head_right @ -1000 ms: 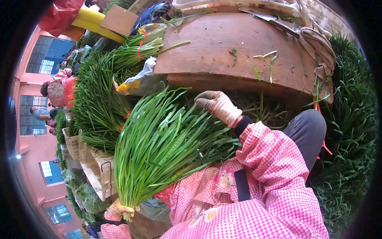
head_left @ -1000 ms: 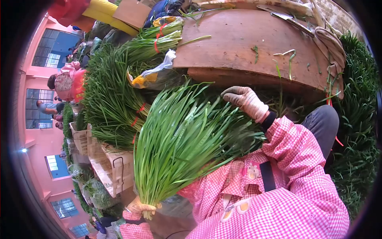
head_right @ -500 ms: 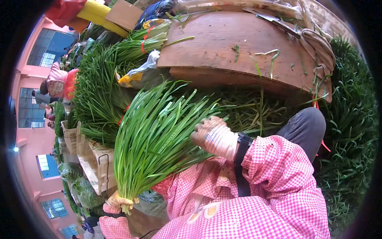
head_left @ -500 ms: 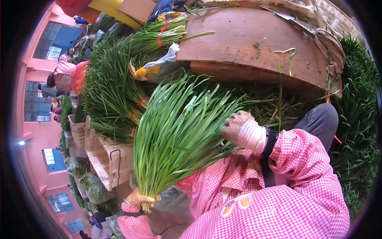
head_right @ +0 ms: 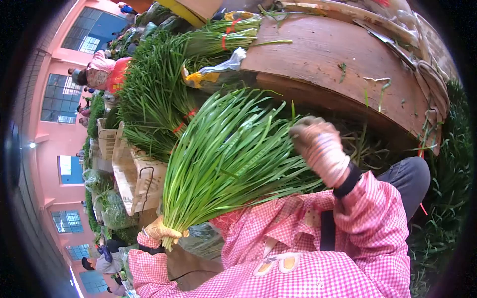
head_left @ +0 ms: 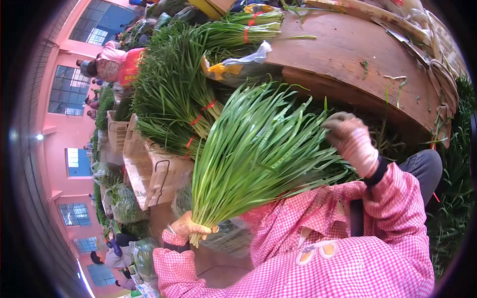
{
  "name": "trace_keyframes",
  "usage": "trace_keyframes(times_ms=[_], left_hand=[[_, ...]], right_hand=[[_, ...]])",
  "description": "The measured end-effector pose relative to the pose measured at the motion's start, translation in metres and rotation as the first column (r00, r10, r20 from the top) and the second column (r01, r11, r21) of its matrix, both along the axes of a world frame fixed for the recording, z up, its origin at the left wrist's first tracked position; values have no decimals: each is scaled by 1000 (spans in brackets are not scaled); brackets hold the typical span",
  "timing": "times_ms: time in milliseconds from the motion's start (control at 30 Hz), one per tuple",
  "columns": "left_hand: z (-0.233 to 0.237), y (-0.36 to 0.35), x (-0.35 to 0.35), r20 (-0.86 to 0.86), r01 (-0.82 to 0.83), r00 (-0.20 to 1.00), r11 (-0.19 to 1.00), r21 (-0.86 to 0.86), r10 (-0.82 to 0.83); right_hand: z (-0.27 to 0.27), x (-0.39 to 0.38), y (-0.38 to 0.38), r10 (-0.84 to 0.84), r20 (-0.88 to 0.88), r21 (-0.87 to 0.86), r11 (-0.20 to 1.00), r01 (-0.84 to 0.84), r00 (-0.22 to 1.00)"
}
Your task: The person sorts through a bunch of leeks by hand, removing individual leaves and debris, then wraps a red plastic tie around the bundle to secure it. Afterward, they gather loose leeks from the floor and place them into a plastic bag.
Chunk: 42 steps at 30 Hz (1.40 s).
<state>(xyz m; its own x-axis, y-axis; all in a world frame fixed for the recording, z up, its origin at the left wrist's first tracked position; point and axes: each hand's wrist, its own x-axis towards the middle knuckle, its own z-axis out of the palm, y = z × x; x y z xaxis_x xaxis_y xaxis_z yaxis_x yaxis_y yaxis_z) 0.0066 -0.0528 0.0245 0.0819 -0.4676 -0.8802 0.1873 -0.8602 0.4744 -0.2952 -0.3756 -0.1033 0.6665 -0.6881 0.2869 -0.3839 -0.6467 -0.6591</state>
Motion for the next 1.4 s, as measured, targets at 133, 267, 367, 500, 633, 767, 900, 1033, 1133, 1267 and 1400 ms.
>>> trace_keyframes(times_ms=[133, 267, 367, 500, 633, 767, 900, 1033, 1133, 1267, 1400], left_hand=[[11, -2, -1, -33, 10, 999, 1000, 12, -10], [11, 0, -2, -25, 29, 999, 999, 19, -29], [8, 5, -2, -21, 17, 1000, 1000, 3, -17], [9, 5, -3, 23, 28, 999, 999, -19, -28], [20, 2, -19, 17, 23, 1000, 988, -151, -21], [31, -1, -14, -181, -78, 982, 982, -171, 46], [26, -43, -11, -280, -134, 959, 930, -341, 36], [28, -120, -29, -424, -221, 904, 788, -574, -56], [31, -193, -53, -477, -246, 867, 707, -663, -145], [21, -287, -107, -345, -192, 930, 630, -753, -128], [-56, -349, -133, -571, -314, 810, 723, -615, -134]], right_hand=[[45, 43, 55, 477, 69, 39, 876, -481, 876], [27, 67, 87, 551, -32, -85, 830, -551, 834], [34, 51, 86, 537, -16, -83, 840, -536, 843], [64, 36, 87, 607, 214, 204, 738, -643, 765], [36, 45, 133, 820, 277, 447, 352, -823, 501], [45, 31, 117, 549, 493, 441, 511, -738, 675], [39, 19, 79, 439, 417, 592, 534, -604, 796], [52, -39, 41, 264, 348, 755, 490, -436, 900], [47, -80, 26, 139, 307, 798, 501, -334, 941], [52, -112, 24, -66, 285, 846, 486, -219, 956], [88, -167, 25, -347, 376, 760, 646, -71, 859]])
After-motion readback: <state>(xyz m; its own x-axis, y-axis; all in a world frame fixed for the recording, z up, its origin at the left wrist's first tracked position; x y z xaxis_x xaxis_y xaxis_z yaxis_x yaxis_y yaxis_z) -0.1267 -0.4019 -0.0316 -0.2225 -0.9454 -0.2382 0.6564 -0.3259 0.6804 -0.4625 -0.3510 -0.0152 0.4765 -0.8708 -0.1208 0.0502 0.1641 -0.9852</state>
